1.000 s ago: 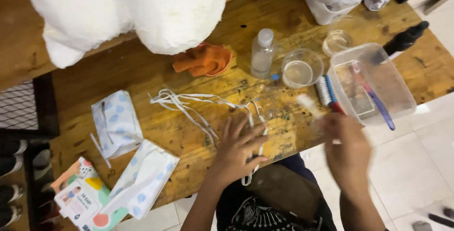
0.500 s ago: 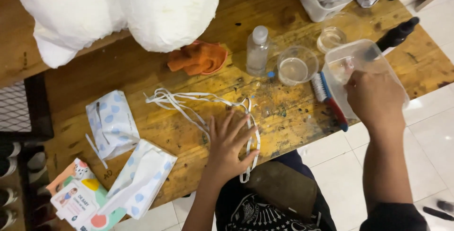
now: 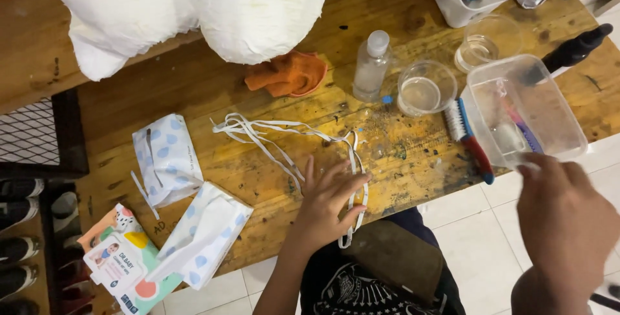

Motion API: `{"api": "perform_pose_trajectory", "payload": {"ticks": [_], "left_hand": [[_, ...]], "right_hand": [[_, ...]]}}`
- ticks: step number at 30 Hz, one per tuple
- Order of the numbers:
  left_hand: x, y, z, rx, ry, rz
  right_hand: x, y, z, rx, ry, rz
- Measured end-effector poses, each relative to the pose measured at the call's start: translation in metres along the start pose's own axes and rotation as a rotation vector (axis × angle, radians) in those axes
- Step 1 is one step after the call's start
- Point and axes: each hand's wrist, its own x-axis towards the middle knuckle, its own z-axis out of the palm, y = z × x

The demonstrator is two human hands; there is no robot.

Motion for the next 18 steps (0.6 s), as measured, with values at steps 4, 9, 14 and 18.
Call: {"api": "perform_pose_trajectory", "payload": {"ticks": [4,9,14,18], "left_hand": [[0.003,0.004,0.0,0.038,-0.049,-0.007],[0.0,0.003,0.002,0.101,-0.078,-0.07],[0.0,0.004,-0.003,0.182,-0.103,-0.117],[-0.004,0.001,-0.002,0.198,-0.142,-0.154]], "right_hand": [[-0.008,0.007,0.014,-0.177,0.005,-0.022],[-0.02,0.001,-0.017,0.371,0.254,-0.057],[0.003,-0.032,-0.024,0.2,0.318,-0.241],[0.027,-0.084,-0.006,0.641,0.195,-0.627]]}}
